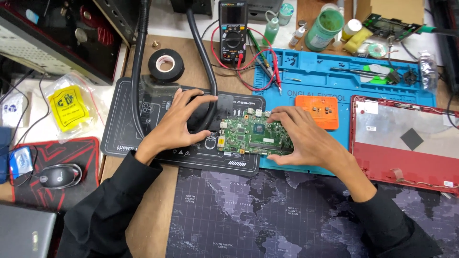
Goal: Inspecting and testing a laptop motherboard and associated components using a multimeter on a repair bench.
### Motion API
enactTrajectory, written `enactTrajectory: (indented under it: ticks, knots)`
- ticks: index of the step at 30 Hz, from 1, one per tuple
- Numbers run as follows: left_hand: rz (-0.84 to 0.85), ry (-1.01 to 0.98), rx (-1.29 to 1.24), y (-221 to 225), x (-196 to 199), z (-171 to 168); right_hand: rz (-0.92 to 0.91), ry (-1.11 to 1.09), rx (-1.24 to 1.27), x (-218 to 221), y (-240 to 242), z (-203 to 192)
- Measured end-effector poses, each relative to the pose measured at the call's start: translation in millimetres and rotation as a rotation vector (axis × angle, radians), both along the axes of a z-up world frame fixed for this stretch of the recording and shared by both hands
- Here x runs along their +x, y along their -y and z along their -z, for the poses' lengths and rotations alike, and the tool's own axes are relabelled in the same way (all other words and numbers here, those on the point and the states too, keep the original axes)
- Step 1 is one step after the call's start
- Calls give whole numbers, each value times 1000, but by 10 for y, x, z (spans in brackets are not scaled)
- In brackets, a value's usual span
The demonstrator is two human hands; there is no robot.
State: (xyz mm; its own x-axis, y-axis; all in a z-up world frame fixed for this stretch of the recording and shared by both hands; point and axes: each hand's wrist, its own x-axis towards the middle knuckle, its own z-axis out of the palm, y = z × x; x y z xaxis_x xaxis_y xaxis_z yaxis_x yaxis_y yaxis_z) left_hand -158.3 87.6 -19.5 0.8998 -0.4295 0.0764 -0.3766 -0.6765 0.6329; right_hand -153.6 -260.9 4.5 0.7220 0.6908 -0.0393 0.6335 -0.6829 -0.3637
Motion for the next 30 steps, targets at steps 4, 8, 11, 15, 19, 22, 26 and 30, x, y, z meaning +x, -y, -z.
enactTrajectory:
  ticks: [4,8,11,15,19,22,26,30]
  knots:
    - [10,-31,-63,18,-3,-21,0,12,13,-14,20,27]
    - [12,-53,-52,-12,-24,-87,-26,77,21,-8,2,21]
    - [31,-92,-65,-5,-34,-152,-30,104,13,-20,23,30]
    - [41,-105,-76,22,-67,-182,-25,69,29,-18,19,67]
    - [49,-102,-113,27,-95,-231,-41,50,43,-43,-13,73]
    - [53,-127,-169,-22,-84,-225,-39,37,50,-59,-14,104]
    - [9,44,-198,-211,15,-225,-51,15,76,-82,-63,-30]
    - [-110,408,336,-629,235,82,-58,23,73,-85,-111,-145]
